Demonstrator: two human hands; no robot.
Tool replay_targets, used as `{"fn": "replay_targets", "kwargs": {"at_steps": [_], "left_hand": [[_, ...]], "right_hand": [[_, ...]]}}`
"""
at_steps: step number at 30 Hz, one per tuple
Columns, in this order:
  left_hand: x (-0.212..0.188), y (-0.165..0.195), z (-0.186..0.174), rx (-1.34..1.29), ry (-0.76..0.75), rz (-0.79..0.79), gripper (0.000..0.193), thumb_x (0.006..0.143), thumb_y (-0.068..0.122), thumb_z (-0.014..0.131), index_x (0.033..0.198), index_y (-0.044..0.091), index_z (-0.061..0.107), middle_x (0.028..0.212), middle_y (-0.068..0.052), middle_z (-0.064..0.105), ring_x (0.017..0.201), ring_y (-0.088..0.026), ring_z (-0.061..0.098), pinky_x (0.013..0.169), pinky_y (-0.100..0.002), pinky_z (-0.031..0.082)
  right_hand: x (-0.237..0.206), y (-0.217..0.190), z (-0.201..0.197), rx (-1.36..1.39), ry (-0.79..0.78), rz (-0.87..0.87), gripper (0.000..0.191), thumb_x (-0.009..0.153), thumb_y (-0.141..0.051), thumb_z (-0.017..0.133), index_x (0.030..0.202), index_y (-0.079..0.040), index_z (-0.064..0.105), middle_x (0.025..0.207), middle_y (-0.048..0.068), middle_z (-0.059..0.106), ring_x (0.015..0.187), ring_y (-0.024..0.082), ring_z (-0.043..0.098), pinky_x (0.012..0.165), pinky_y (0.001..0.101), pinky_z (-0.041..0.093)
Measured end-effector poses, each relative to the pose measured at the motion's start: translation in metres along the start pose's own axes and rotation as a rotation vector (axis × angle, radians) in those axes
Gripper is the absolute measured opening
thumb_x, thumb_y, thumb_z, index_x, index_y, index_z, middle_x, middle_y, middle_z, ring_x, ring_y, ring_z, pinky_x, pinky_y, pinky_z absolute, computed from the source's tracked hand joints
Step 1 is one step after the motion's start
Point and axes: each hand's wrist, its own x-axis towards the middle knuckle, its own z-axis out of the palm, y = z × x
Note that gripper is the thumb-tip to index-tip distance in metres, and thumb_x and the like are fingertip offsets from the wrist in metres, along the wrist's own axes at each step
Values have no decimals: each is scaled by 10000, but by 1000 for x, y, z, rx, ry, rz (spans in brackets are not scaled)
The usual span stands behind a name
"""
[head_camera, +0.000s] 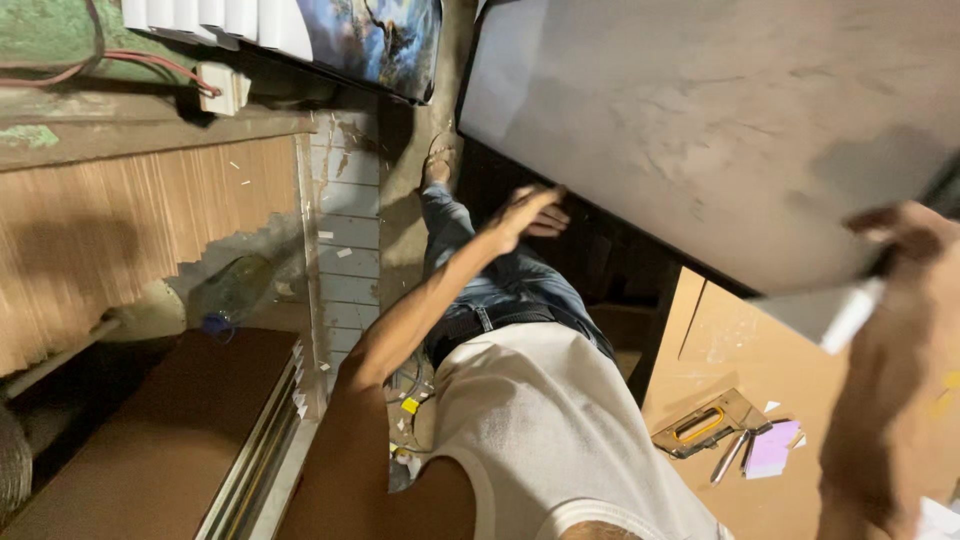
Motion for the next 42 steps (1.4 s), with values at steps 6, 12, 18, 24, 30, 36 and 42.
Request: {"fn": "replay_targets", "kwargs": {"at_steps": [6, 12, 18, 24, 30, 36, 42], "left_hand": [[-51, 27, -158, 62, 398, 415, 354, 961, 346, 728, 1154, 55, 673, 928, -69, 726, 802, -132, 682, 716, -273, 565], [-148, -15, -261, -60, 1096, 125, 229, 906, 214, 750, 1049, 42, 703, 923, -75, 733, 743, -162, 699, 603, -295, 593], [-183, -51, -289, -230, 926, 146, 177, 981, 177, 689, 1065, 26, 654, 888, -120, 726, 716, -197, 708, 575, -285, 580], [-163, -29, -276, -339, 807, 262, 217, 966, 213, 659, 1105, 50, 690, 912, -111, 750, 770, -186, 726, 674, -315, 591], [-140, 13, -268, 182, 811, 451, 208, 973, 201, 660, 1045, 20, 736, 1002, -126, 755, 878, -207, 730, 760, -350, 587], [-150, 35, -274, -187, 803, 337, 247, 951, 233, 689, 1097, 34, 667, 942, -115, 760, 824, -202, 740, 731, -336, 607], [-156, 32, -278, -181, 809, 287, 239, 952, 220, 681, 1083, 21, 658, 933, -113, 743, 803, -201, 733, 689, -342, 594]], "right_hand": [[57, 88, 214, -332, -198, -53, 585, 846, 61, 642, 1340, 89, 330, 976, 152, 676, 783, 227, 715, 767, 345, 605], [62, 125, 365, -373, -377, -136, 218, 776, 17, 605, 974, 103, 630, 759, 98, 666, 650, 174, 637, 615, 322, 546], [56, 159, 453, -426, -405, -153, 252, 760, -18, 624, 972, 117, 636, 768, 106, 663, 651, 161, 613, 584, 328, 517], [39, 155, 528, -504, -336, -110, 455, 708, -55, 630, 1132, 107, 604, 706, 128, 715, 549, 166, 636, 487, 330, 533], [16, 152, 607, -643, -400, -120, 437, 803, -121, 714, 1165, 124, 709, 853, 152, 785, 696, 200, 747, 583, 336, 618], [-17, 135, 665, -600, -569, -156, 489, 911, -300, 673, 1283, 17, 703, 966, 147, 821, 913, 280, 774, 873, 441, 589], [-3, 111, 643, -210, -932, 209, 839, 956, -299, 689, 1614, -31, 242, 1557, 212, 490, 1369, 325, 514, 1096, 610, 449]]}}
